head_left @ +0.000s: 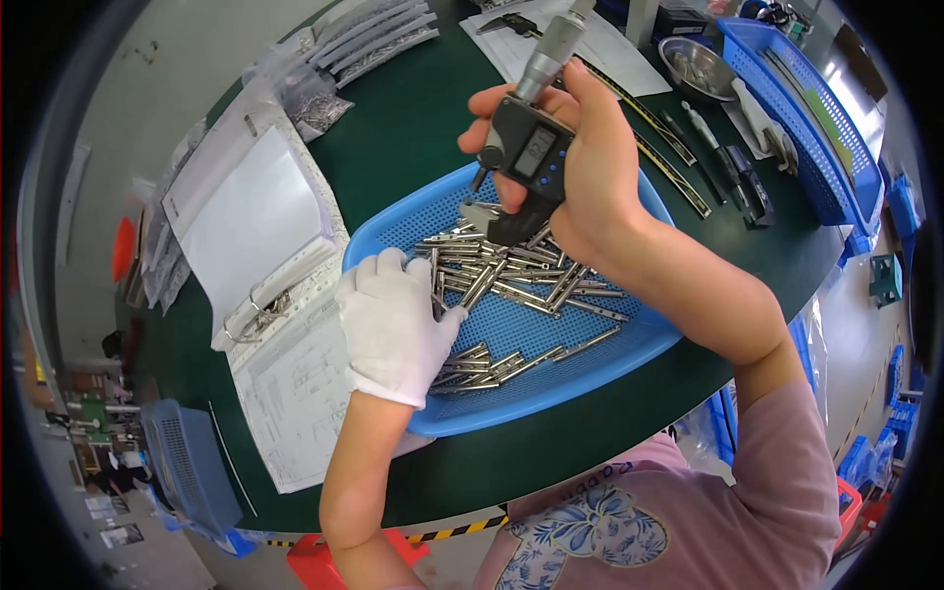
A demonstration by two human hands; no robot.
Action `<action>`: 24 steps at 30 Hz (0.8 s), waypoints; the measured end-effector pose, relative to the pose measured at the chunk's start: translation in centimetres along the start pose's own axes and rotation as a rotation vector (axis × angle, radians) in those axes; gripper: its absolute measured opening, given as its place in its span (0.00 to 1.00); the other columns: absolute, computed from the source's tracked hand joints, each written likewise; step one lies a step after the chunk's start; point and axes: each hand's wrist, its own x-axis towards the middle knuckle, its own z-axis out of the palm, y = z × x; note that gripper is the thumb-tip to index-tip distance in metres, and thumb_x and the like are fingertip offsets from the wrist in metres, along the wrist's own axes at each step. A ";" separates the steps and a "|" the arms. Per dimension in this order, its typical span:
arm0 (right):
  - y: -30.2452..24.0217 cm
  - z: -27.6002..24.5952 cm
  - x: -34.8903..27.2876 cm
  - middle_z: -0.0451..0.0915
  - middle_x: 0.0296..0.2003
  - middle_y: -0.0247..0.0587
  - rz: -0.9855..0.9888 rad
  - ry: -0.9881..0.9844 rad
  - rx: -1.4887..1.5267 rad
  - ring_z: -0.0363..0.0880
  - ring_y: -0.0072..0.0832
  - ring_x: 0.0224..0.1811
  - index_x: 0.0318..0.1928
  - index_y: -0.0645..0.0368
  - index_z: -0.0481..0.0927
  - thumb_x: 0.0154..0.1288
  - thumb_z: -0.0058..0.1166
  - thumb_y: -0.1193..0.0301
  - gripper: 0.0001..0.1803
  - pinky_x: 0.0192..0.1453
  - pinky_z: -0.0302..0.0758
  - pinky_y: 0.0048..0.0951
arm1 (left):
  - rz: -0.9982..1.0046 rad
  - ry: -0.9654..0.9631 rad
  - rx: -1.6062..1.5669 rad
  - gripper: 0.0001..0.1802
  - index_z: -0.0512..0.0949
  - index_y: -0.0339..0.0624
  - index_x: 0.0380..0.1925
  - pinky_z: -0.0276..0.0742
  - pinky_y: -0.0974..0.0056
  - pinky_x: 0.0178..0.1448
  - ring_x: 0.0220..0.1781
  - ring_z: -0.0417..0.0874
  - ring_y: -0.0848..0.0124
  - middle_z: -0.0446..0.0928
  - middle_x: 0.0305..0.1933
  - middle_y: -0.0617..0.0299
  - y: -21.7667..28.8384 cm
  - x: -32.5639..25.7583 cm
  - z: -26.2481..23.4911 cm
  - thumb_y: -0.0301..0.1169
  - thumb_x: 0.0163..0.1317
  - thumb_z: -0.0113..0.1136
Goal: Measuring the dimensions of small metal rods using a digital micrometer at a factory workbench.
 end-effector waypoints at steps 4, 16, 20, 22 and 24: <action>-0.3 -0.3 -0.3 0.75 0.24 0.45 0.019 -0.017 0.024 0.63 0.23 0.12 0.35 0.64 0.71 0.61 0.20 0.50 0.31 0.19 0.62 0.23 | 0.004 -0.115 -0.054 0.13 0.74 0.40 0.23 0.69 0.62 0.36 0.35 0.73 0.64 0.71 0.29 0.58 1.8 0.8 0.7 0.37 0.43 0.61; -0.4 -0.1 -0.4 0.74 0.23 0.47 0.096 -0.141 -0.019 0.63 0.23 0.11 0.35 0.65 0.71 0.62 0.20 0.50 0.32 0.18 0.61 0.21 | -0.518 -0.078 -1.286 0.05 0.74 0.38 0.24 0.70 0.71 0.31 0.24 0.74 0.73 0.73 0.22 0.64 -0.3 -0.4 -0.6 0.28 0.50 0.58; -0.3 -0.2 -0.6 0.74 0.20 0.47 0.174 -0.255 -0.094 0.63 0.23 0.10 0.33 0.66 0.72 0.61 0.20 0.48 0.33 0.15 0.62 0.20 | -0.491 0.195 -2.159 0.05 0.73 0.39 0.27 0.68 0.72 0.32 0.26 0.71 0.76 0.72 0.25 0.64 -1.3 -2.3 -0.5 0.28 0.54 0.57; 0.1 -0.1 -0.8 0.74 0.21 0.47 0.395 -0.347 -0.029 0.63 0.23 0.10 0.33 0.66 0.72 0.61 0.19 0.48 0.34 0.15 0.63 0.20 | -0.503 0.240 -2.247 0.06 0.73 0.39 0.28 0.68 0.72 0.32 0.26 0.70 0.76 0.71 0.26 0.64 -0.9 -2.8 -0.4 0.30 0.55 0.56; 0.5 0.1 -1.0 0.74 0.21 0.48 0.464 -0.366 0.012 0.64 0.24 0.11 0.33 0.66 0.71 0.62 0.19 0.48 0.34 0.14 0.63 0.19 | -0.501 0.193 -2.305 0.06 0.73 0.39 0.28 0.68 0.72 0.32 0.26 0.70 0.76 0.71 0.25 0.64 -0.6 -2.9 -0.2 0.30 0.55 0.55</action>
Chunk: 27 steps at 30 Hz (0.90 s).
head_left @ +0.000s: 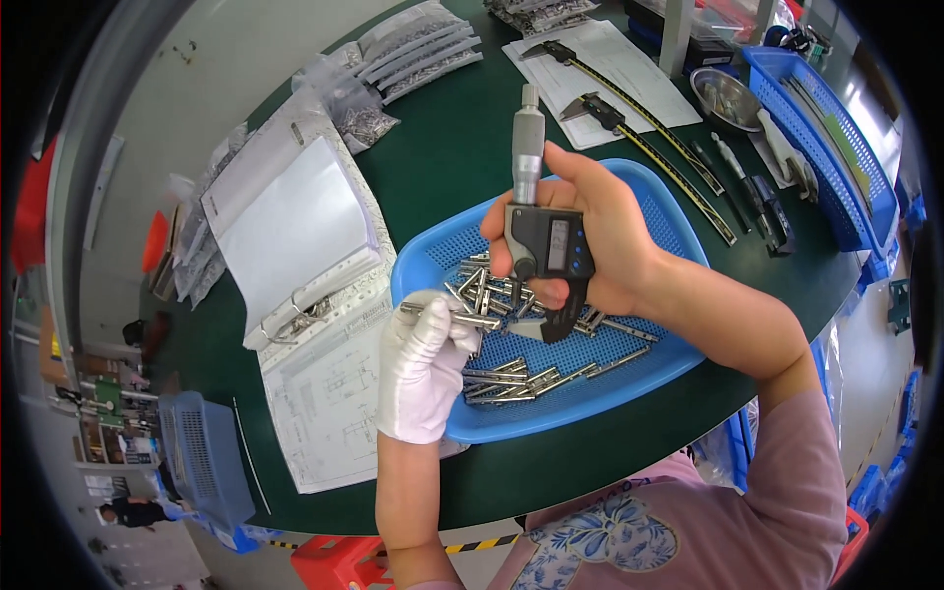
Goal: Measuring the dimensions of small metal rods using a digital micrometer at a factory workbench.
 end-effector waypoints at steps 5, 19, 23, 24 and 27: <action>0.1 0.2 -0.3 0.75 0.23 0.48 -0.006 -0.073 0.010 0.63 0.25 0.10 0.34 0.68 0.71 0.61 0.21 0.49 0.33 0.16 0.62 0.22 | -0.023 0.005 0.090 0.07 0.73 0.38 0.29 0.69 0.70 0.34 0.26 0.71 0.74 0.71 0.23 0.63 -0.4 0.2 -0.5 0.31 0.55 0.55; 0.2 0.0 -0.2 0.75 0.23 0.47 0.101 -0.054 0.081 0.63 0.27 0.11 0.34 0.68 0.71 0.61 0.21 0.49 0.33 0.17 0.62 0.23 | -0.003 -0.192 0.102 0.06 0.72 0.35 0.30 0.67 0.72 0.41 0.34 0.72 0.74 0.68 0.31 0.62 -0.4 0.0 -1.1 0.27 0.53 0.55; 0.3 0.0 -0.3 0.75 0.23 0.48 0.081 -0.056 0.063 0.65 0.25 0.13 0.33 0.64 0.72 0.60 0.20 0.45 0.35 0.15 0.63 0.20 | -0.002 -0.199 0.096 0.07 0.72 0.35 0.30 0.67 0.71 0.41 0.34 0.72 0.74 0.68 0.31 0.61 -0.5 0.0 -0.9 0.26 0.53 0.55; 0.2 0.0 -0.3 0.75 0.23 0.48 0.072 -0.056 0.052 0.65 0.25 0.13 0.33 0.64 0.72 0.60 0.20 0.45 0.35 0.15 0.63 0.20 | -0.004 -0.190 0.097 0.07 0.72 0.35 0.30 0.66 0.71 0.41 0.34 0.72 0.73 0.68 0.31 0.61 -0.4 -0.1 -0.8 0.26 0.52 0.55; 0.2 0.0 -0.4 0.75 0.23 0.48 0.055 -0.068 0.051 0.65 0.25 0.13 0.33 0.64 0.72 0.60 0.20 0.45 0.35 0.15 0.63 0.20 | 0.018 -0.205 0.114 0.06 0.72 0.35 0.29 0.65 0.71 0.41 0.34 0.71 0.72 0.68 0.30 0.60 -0.4 0.0 -0.9 0.26 0.51 0.55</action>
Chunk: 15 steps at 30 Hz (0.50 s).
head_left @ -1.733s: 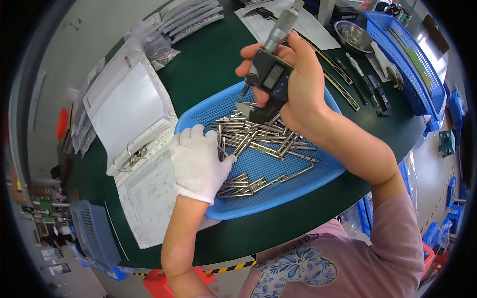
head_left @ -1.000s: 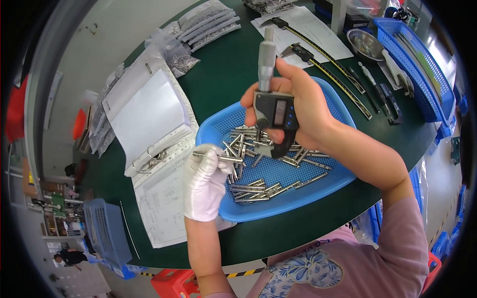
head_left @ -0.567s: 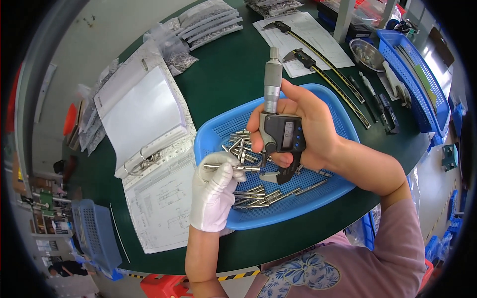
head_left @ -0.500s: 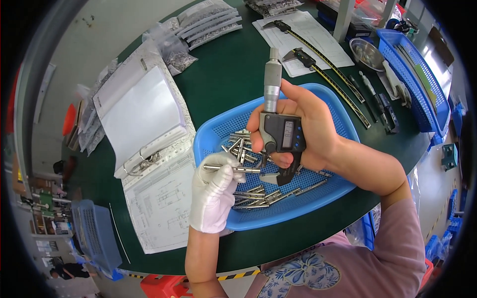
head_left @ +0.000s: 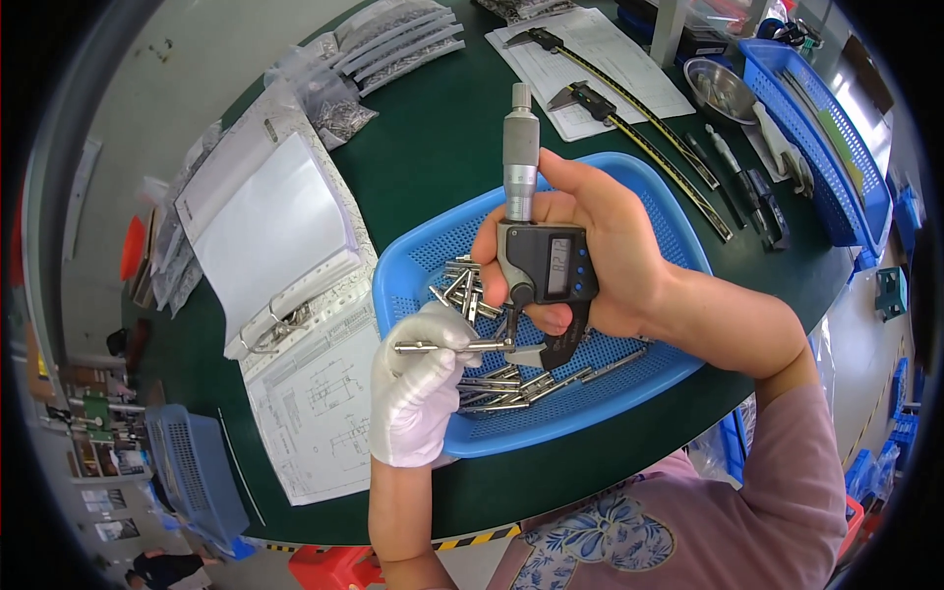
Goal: Measuring the dimensions of small metal rods using a digital micrometer at a factory workbench.
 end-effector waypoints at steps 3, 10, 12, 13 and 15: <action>-0.2 0.1 -0.1 0.75 0.23 0.48 0.038 0.013 0.015 0.66 0.25 0.13 0.34 0.65 0.71 0.61 0.20 0.45 0.35 0.15 0.64 0.20 | 0.034 -0.042 0.038 0.06 0.72 0.37 0.27 0.63 0.70 0.41 0.33 0.70 0.72 0.68 0.30 0.60 -0.1 0.1 -0.1 0.26 0.49 0.55; -0.2 -0.4 0.3 0.75 0.23 0.48 0.156 -0.044 0.087 0.66 0.26 0.10 0.34 0.66 0.71 0.61 0.20 0.47 0.34 0.13 0.64 0.21 | 0.044 -0.052 0.082 0.03 0.73 0.39 0.24 0.61 0.70 0.42 0.34 0.69 0.73 0.67 0.29 0.61 0.0 0.0 0.0 0.24 0.47 0.55; -0.2 -0.3 0.3 0.75 0.23 0.48 0.184 -0.019 0.084 0.65 0.26 0.09 0.34 0.67 0.71 0.61 0.20 0.47 0.34 0.13 0.64 0.22 | 0.040 -0.046 0.121 0.03 0.73 0.39 0.24 0.61 0.71 0.42 0.34 0.68 0.73 0.67 0.29 0.61 0.0 0.0 0.2 0.23 0.46 0.55; -0.2 -0.3 0.3 0.75 0.23 0.48 0.184 -0.018 0.084 0.65 0.26 0.09 0.34 0.67 0.71 0.61 0.20 0.47 0.34 0.13 0.64 0.22 | 0.037 -0.041 0.161 0.03 0.73 0.39 0.24 0.61 0.71 0.42 0.34 0.68 0.73 0.67 0.29 0.62 0.0 0.0 0.2 0.22 0.46 0.55; 0.0 -0.1 0.3 0.75 0.23 0.48 0.175 -0.024 0.049 0.65 0.26 0.09 0.34 0.67 0.71 0.61 0.20 0.47 0.35 0.13 0.64 0.21 | 0.040 -0.038 0.160 0.03 0.73 0.39 0.24 0.61 0.71 0.42 0.34 0.68 0.73 0.67 0.29 0.62 0.0 -0.2 0.1 0.21 0.46 0.54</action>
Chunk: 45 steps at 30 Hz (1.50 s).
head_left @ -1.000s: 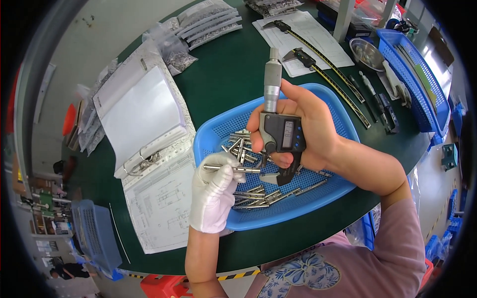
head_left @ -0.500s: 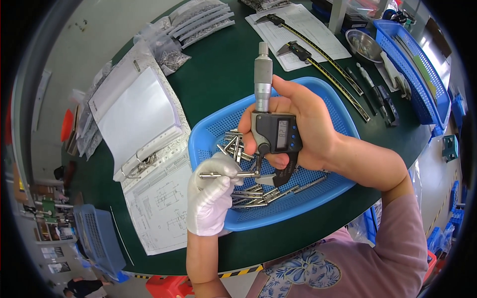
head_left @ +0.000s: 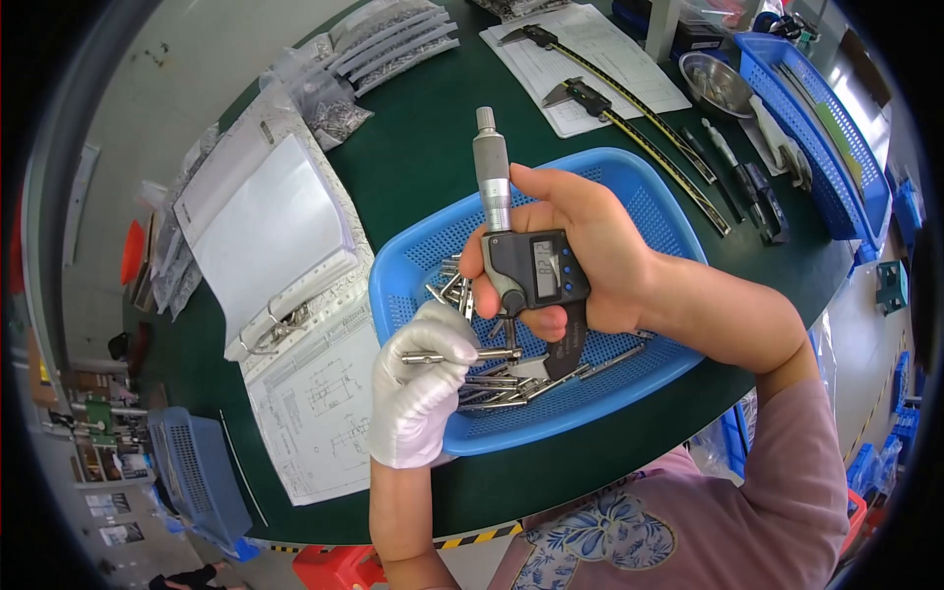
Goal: Measuring the dimensions of small metal rods using a digital micrometer at a factory workbench.
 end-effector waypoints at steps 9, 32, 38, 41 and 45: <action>0.0 0.2 0.0 0.75 0.22 0.47 -0.020 0.014 -0.058 0.65 0.25 0.09 0.33 0.67 0.72 0.61 0.21 0.46 0.35 0.13 0.64 0.20 | -0.009 0.005 -0.032 0.03 0.72 0.38 0.23 0.61 0.71 0.42 0.34 0.67 0.73 0.67 0.29 0.62 0.1 -0.1 0.0 0.21 0.45 0.53; 0.1 0.1 -0.2 0.75 0.22 0.47 -0.094 -0.007 -0.103 0.64 0.24 0.09 0.33 0.67 0.72 0.61 0.21 0.46 0.35 0.14 0.63 0.20 | 0.043 -0.018 -0.042 0.03 0.72 0.39 0.22 0.59 0.69 0.43 0.34 0.67 0.71 0.67 0.29 0.61 -0.3 0.1 -0.6 0.24 0.46 0.55; -0.1 0.4 -0.3 0.75 0.22 0.46 -0.086 -0.006 -0.121 0.64 0.24 0.09 0.33 0.67 0.72 0.61 0.21 0.46 0.35 0.15 0.63 0.20 | 0.029 0.007 -0.037 0.03 0.72 0.39 0.21 0.59 0.69 0.42 0.34 0.67 0.72 0.67 0.29 0.61 -0.2 0.1 -0.3 0.24 0.45 0.55; -0.1 0.3 -0.1 0.75 0.21 0.46 -0.102 -0.002 -0.148 0.63 0.23 0.09 0.32 0.67 0.72 0.61 0.23 0.46 0.34 0.14 0.62 0.20 | 0.017 0.013 -0.031 0.03 0.72 0.39 0.21 0.60 0.69 0.42 0.33 0.67 0.72 0.67 0.29 0.61 -0.1 0.0 -0.4 0.24 0.45 0.55; 0.0 0.5 -0.1 0.76 0.20 0.45 -0.130 0.023 -0.171 0.62 0.23 0.08 0.31 0.66 0.72 0.60 0.26 0.46 0.33 0.13 0.61 0.20 | 0.020 0.006 -0.041 0.04 0.71 0.38 0.23 0.60 0.69 0.42 0.33 0.67 0.72 0.67 0.30 0.60 -0.2 0.1 -0.4 0.24 0.45 0.55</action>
